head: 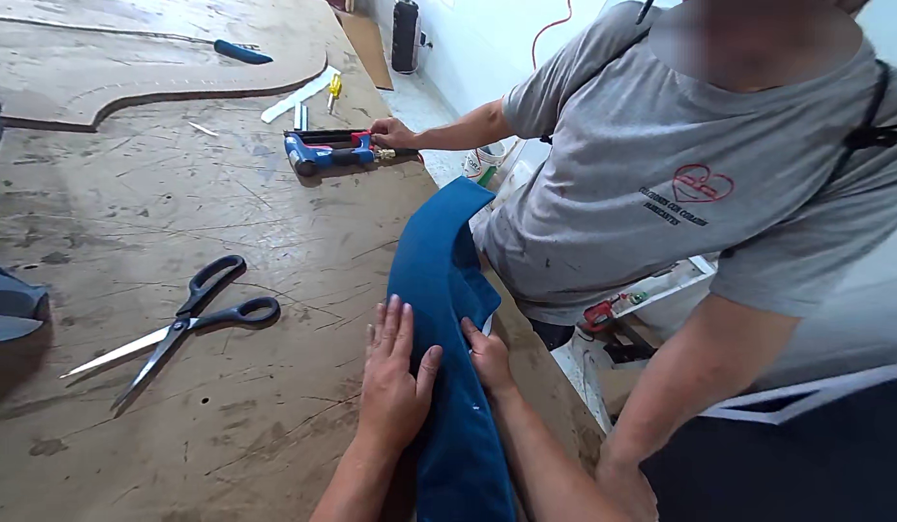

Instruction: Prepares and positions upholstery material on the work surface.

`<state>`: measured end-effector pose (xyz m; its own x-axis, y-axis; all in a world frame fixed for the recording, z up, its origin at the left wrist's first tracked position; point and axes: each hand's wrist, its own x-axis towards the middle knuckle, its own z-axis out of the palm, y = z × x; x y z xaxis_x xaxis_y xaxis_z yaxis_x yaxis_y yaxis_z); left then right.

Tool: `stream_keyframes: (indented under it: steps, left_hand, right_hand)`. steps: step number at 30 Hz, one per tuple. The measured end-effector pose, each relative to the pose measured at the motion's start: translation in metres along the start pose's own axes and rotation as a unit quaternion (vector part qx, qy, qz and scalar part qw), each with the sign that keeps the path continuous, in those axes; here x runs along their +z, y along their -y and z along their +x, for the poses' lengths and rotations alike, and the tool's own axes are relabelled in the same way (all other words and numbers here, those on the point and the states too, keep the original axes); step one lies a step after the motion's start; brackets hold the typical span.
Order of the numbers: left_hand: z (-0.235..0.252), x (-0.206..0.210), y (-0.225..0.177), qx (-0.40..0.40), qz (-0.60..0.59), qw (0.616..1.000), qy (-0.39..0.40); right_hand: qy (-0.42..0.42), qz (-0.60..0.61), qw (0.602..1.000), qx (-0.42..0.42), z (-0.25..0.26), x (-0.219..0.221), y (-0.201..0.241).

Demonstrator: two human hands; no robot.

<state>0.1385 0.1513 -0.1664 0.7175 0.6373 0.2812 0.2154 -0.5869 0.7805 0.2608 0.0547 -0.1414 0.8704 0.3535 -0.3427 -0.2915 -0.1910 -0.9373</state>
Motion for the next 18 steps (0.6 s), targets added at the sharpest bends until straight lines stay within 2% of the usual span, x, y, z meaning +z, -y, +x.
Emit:
stream_keyframes:
  steps: [7,9,12,15,18]
  left_hand:
    - [0.0001,0.0033,0.0007,0.021,0.021,0.999,0.022]
    - [-0.0004,0.0040,-0.0010,0.020,0.022,1.000,-0.008]
    - [0.0002,0.0013,-0.0023,0.006,0.047,0.998,0.036]
    - [0.0009,0.0004,-0.0054,0.001,0.024,0.999,-0.039]
    - [0.0020,-0.0009,-0.0030,-0.006,0.057,0.998,0.019]
  right_hand:
    - [0.007,-0.006,1.000,-0.006,-0.0014,0.0038,0.0007]
    - [0.006,-0.029,1.000,-0.010,-0.0002,0.0034,0.0000]
    - [0.001,-0.059,0.998,-0.019,0.0012,0.0060,0.0001]
    - [-0.007,-0.064,0.998,-0.019,0.0019,0.0089,0.0008]
    - [-0.009,-0.068,0.998,-0.015,0.0016,0.0092,0.0009]
